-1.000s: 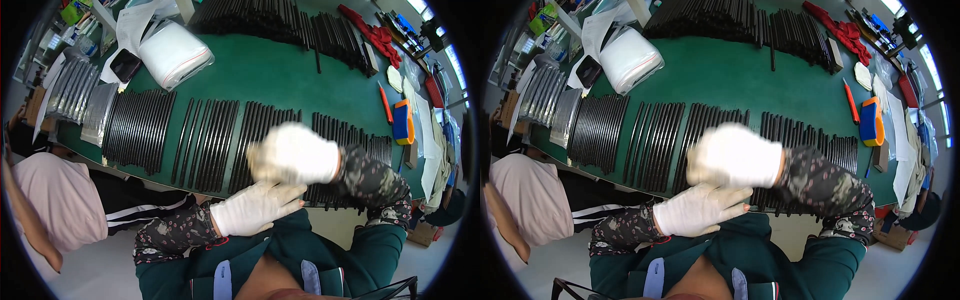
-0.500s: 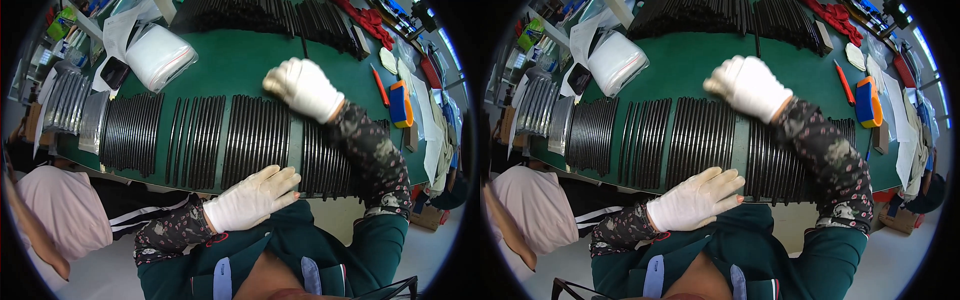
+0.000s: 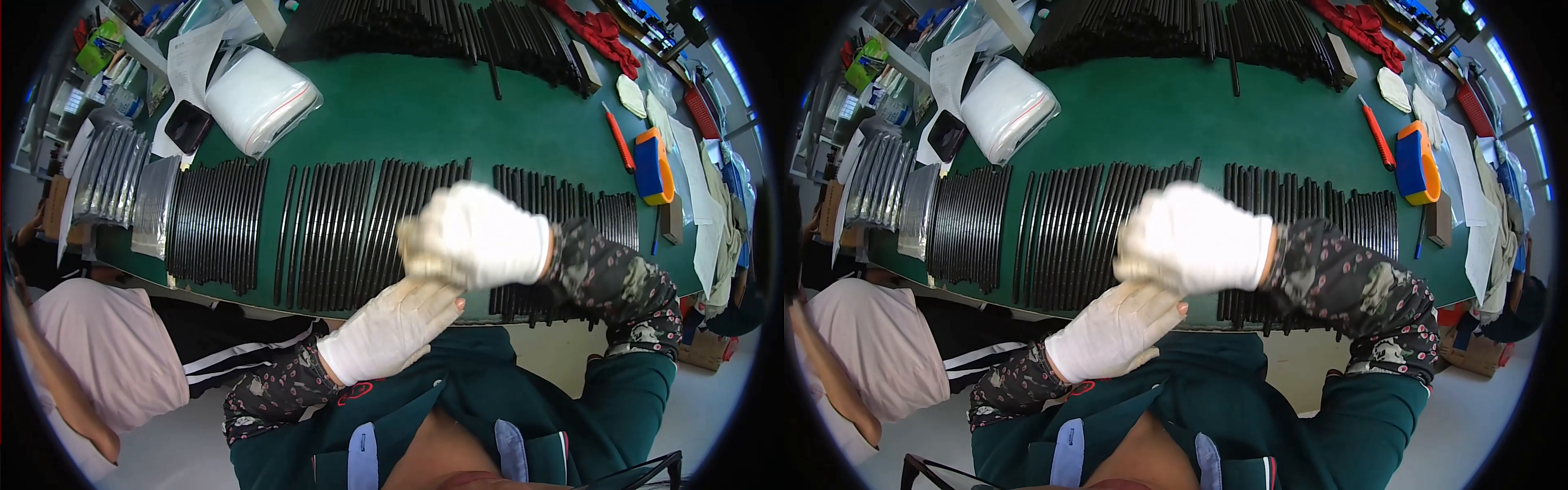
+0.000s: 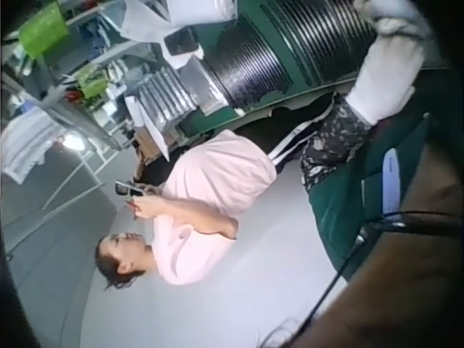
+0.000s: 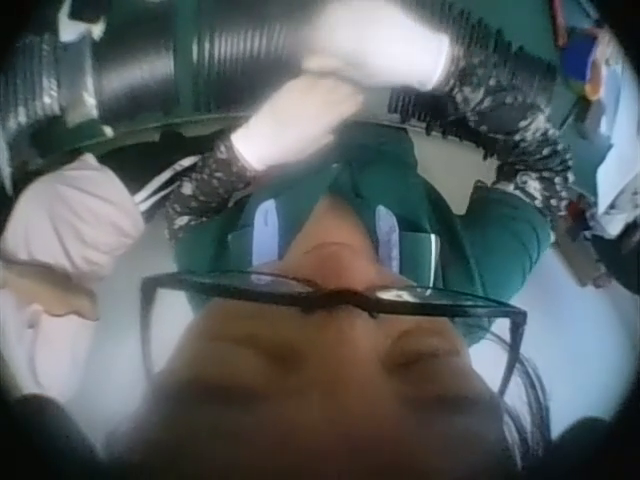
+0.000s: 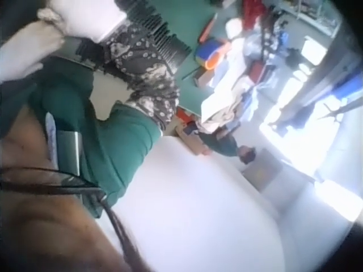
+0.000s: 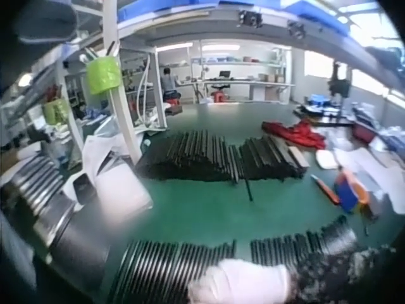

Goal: The person is packaging black cylindrical rods into plastic bags, sealing them with tape, and wiping the rods with a cloth at a factory workbench.

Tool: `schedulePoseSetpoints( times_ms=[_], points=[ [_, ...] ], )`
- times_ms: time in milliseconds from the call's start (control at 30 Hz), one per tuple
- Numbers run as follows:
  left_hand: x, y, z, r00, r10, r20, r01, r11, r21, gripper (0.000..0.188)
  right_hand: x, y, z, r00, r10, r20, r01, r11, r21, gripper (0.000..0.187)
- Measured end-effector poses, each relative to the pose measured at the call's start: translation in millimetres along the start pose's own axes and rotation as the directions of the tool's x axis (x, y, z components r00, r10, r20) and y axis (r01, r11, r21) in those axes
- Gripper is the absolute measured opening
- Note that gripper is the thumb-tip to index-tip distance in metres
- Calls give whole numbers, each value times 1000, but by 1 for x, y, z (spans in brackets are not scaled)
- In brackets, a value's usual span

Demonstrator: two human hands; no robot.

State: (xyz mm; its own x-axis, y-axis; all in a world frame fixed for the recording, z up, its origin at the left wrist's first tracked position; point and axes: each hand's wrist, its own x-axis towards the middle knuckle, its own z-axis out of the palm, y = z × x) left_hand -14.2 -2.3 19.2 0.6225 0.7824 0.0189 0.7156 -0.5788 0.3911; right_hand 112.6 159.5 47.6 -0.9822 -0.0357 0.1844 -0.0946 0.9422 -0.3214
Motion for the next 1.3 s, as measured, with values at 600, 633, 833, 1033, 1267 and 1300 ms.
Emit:
schedulePoseSetpoints(
  times_ms=[600, 633, 833, 1033, 1267, 1300],
  points=[
    [3, 8, -2, 996, 2, -91, 9, 994, 113, 70, -12, 63, -12, 838, 313, -447, -419, 894, -161, 24],
    [5, 11, -5, 996, -7, -90, 16, 995, 96, 71, -19, 64, -21, 790, 305, -532, -432, 893, -129, 19],
    [69, 32, -9, 971, 190, -146, -193, 981, -4, 71, -65, 66, -43, 634, 545, -549, -599, 795, 98, 20],
    [87, 27, 12, 983, 140, -122, -145, 989, -29, 69, -94, 60, -45, 649, 592, -478, -676, 737, -5, 22],
    [53, 16, -19, 995, 101, -23, -101, 995, 25, 74, -99, 48, -44, 673, 506, -539, -597, 802, 9, 17],
    [54, 16, -12, 989, 140, -37, -140, 990, 12, 73, -86, 36, -38, 750, 409, -519, -494, 869, -29, 13]
  ],
)
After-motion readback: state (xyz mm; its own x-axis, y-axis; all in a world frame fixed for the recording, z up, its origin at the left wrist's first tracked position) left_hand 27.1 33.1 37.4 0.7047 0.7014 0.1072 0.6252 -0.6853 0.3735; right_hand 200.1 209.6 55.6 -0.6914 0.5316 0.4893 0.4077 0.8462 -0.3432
